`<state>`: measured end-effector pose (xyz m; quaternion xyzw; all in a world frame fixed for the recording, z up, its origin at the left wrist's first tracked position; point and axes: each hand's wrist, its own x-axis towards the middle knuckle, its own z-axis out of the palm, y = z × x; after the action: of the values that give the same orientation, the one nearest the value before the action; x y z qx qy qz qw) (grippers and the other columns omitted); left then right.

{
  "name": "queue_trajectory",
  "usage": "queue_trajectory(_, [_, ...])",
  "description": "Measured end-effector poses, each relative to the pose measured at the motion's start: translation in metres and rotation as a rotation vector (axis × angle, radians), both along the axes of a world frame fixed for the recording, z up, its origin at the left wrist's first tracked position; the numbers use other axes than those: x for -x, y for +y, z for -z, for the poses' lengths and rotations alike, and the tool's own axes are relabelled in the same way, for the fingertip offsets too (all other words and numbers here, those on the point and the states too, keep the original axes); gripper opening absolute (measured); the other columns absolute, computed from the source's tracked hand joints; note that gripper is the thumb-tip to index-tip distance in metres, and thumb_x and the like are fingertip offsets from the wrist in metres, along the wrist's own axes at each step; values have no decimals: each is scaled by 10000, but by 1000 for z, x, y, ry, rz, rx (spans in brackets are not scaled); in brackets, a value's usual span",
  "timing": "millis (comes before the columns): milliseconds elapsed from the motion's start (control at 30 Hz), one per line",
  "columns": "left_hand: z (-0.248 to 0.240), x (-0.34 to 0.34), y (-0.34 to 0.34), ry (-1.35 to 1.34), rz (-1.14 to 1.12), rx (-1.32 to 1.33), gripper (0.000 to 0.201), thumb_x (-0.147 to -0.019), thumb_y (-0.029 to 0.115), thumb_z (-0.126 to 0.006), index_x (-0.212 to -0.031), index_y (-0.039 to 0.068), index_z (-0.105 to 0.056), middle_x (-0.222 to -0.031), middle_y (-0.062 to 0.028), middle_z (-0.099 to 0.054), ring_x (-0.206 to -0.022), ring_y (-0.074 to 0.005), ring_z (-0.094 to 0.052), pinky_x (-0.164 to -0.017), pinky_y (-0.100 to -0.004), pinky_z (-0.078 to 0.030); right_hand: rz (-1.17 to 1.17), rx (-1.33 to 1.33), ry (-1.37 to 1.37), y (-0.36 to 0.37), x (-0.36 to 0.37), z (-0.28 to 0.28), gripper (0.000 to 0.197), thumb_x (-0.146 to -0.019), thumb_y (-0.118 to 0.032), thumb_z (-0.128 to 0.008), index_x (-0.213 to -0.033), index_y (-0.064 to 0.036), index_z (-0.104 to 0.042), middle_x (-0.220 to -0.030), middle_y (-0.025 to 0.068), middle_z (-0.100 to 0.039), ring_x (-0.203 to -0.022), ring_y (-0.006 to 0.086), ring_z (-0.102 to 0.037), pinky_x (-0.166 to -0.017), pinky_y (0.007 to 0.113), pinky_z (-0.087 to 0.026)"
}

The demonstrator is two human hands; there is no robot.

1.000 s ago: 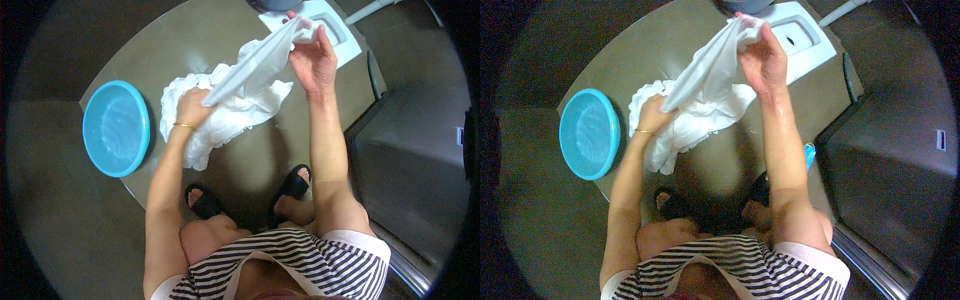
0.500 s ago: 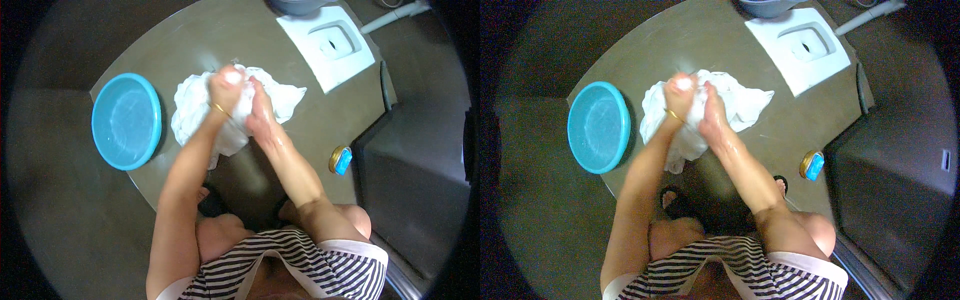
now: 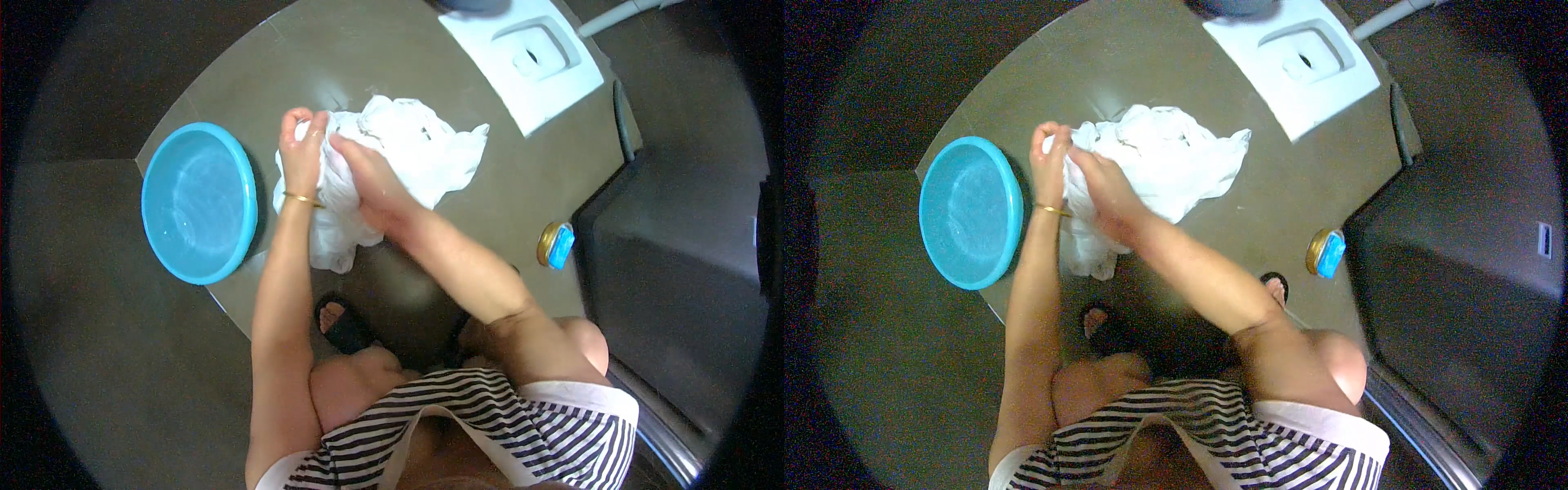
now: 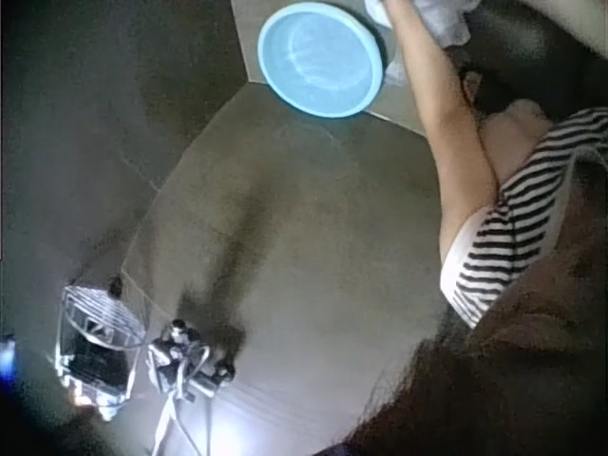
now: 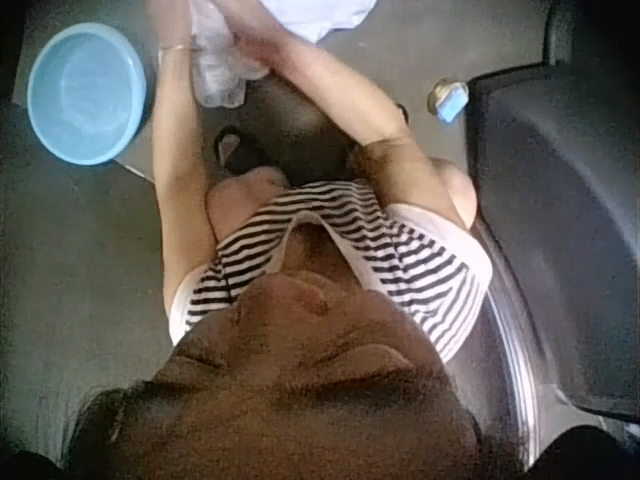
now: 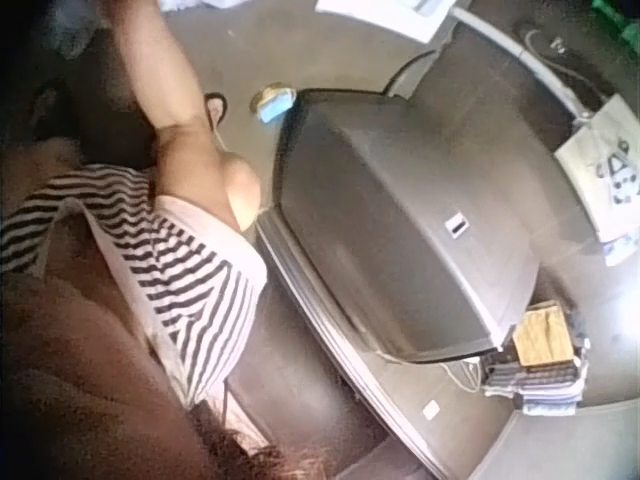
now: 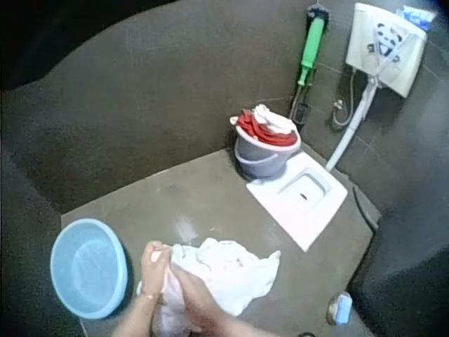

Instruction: The person hand-washes a white garment by lathering and scrubbing it with soap, places the soap on a shelf, and rinses and wrings the garment in a basin under running water.

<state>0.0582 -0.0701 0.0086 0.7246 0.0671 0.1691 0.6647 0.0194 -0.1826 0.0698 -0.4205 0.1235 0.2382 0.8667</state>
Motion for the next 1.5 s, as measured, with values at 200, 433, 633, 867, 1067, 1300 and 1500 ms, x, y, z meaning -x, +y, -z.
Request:
queue_trajectory(200, [-51,46,29,631,941,-86,396,-748,148,-613,-1090,-13,-496,-972,-75,-571,-891,-142,-538,-792,-272,-424,-464,333,-329,-63,-71,-12,437,-805,-406,-531,-1064,-58,-488,-1005,42,-533,-959,125,-475,-844,284,-362])
queue_trajectory(433, [-105,36,47,-183,339,754,605,-716,62,-508,-1269,-28,-281,-1244,-162,-406,-1153,-279,-406,-975,-461,-319,-849,809,-729,-74,-16,46,623,-795,-372,-552,-1268,-41,-315,-1276,141,-369,-1182,243,-368,-983,318,-271])
queue_trajectory(633, [-81,17,78,-146,50,810,661,-771,82,-497,-1344,82,-166,-1330,-158,-294,-1205,-295,-317,-984,-398,-285,-934,1303,-740,-93,-21,28,368,-697,-239,-582,-1030,-81,-565,-1108,175,-524,-1034,294,-489,-864,307,-379])
queue_trajectory(867, [-30,40,14,79,449,-465,581,-677,143,-654,-1202,48,-424,-1178,-132,-449,-1046,-248,-462,-932,-328,-331,-7,-245,-392,-111,-45,-30,473,-693,-171,-478,-1089,87,-451,-1088,184,-497,-1045,247,-466,-901,351,-375])
queue_trajectory(1067, [-33,25,-8,184,453,-821,263,-546,174,-707,-762,64,-606,-1109,-181,-471,-1024,-334,-460,-885,-403,-359,265,-847,77,-98,-52,39,169,-810,-139,-560,-899,-4,-514,-762,126,-566,-743,244,-575,-818,454,-453])
queue_trajectory(1300, [-61,67,-84,-375,730,-546,263,-581,124,-647,-793,65,-503,-1000,-126,-539,-1031,-307,-474,-952,-386,-306,-42,-819,478,-82,-41,86,183,-807,-119,-539,-928,18,-524,-813,124,-588,-690,202,-585,-643,316,-516])
queue_trajectory(1500, [-34,71,-105,-409,499,-449,217,-569,82,-658,-695,71,-482,-665,-62,-546,-650,-267,-530,-717,-374,-420,105,-400,299,-62,-33,85,189,-769,-218,-589,-681,-88,-484,-551,9,-482,-481,123,-484,-445,241,-414])
